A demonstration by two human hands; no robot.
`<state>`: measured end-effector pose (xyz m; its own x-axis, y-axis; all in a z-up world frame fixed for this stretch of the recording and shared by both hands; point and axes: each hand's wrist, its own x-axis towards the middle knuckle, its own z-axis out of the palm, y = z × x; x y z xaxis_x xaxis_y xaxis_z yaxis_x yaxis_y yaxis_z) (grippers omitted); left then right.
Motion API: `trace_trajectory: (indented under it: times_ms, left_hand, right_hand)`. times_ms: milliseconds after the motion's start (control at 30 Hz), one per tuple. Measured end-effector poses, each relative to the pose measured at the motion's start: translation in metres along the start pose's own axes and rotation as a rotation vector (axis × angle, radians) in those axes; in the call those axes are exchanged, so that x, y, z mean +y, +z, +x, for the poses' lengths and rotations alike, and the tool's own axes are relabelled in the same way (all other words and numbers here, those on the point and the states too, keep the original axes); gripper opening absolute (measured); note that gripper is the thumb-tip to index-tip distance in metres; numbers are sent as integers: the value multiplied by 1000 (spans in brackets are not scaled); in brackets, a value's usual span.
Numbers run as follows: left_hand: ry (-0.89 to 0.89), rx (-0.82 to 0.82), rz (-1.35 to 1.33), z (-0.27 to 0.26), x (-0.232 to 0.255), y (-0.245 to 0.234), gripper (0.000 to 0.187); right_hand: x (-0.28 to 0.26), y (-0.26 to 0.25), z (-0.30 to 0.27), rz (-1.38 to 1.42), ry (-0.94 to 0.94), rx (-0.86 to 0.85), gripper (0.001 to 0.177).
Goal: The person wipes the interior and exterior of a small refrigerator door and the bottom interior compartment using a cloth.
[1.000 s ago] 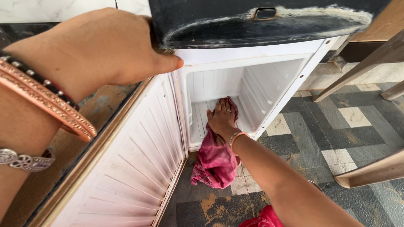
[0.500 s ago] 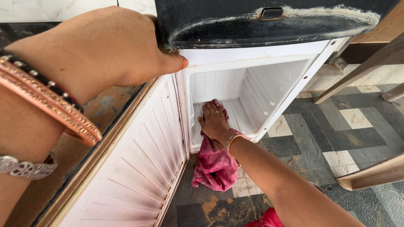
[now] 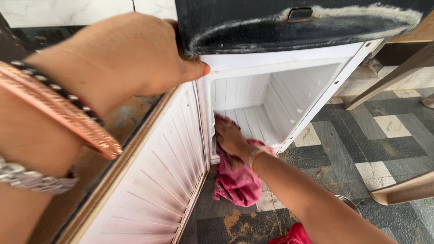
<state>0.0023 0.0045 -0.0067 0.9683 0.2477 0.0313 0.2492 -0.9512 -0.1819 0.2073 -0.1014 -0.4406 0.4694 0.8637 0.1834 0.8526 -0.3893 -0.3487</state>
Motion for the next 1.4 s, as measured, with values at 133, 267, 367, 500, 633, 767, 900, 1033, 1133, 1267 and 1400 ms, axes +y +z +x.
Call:
trace_trajectory:
  times_ms: [133, 267, 367, 500, 633, 767, 900, 1033, 1133, 1267, 1400]
  left_hand:
    - [-43, -69, 4, -3, -1, -4, 68]
    - [-15, 22, -72, -8, -1, -5, 64]
    - [-86, 9, -133, -9, 2, -7, 66]
    - [-109, -15, -95, -7, 5, -9, 69]
    - [-109, -55, -19, -6, 8, -10, 69]
    - [-144, -83, -2, -7, 13, -15, 68]
    - [-128, -57, -3, -10, 13, -14, 65]
    - [-70, -16, 51, -6, 11, -12, 62]
    - [-108, -36, -21, -9, 11, -14, 61]
    - [-121, -80, 10, -8, 12, -14, 71]
    - [-92, -53, -6, -7, 9, -11, 71]
  right_hand:
    - [-33, -22, -51, 94, 72, -164, 32]
    - [-54, -47, -89, 118, -164, -77, 49]
    - [-62, -65, -98, 156, -32, -195, 47]
    - [-69, -71, -100, 209, 188, -193, 43]
    - [-52, -46, -91, -37, 55, -143, 46]
    - [-16, -21, -50, -165, -88, -95, 56]
    - [7, -3, 11, -269, 1, -40, 59]
    - [-3, 12, 18, -334, 45, 16, 60]
    - [-21, -5, -4, -407, 36, -56, 60]
    - [-65, -21, -51, -298, 156, -255, 55]
    - [-99, -29, -92, -417, 108, -292, 64]
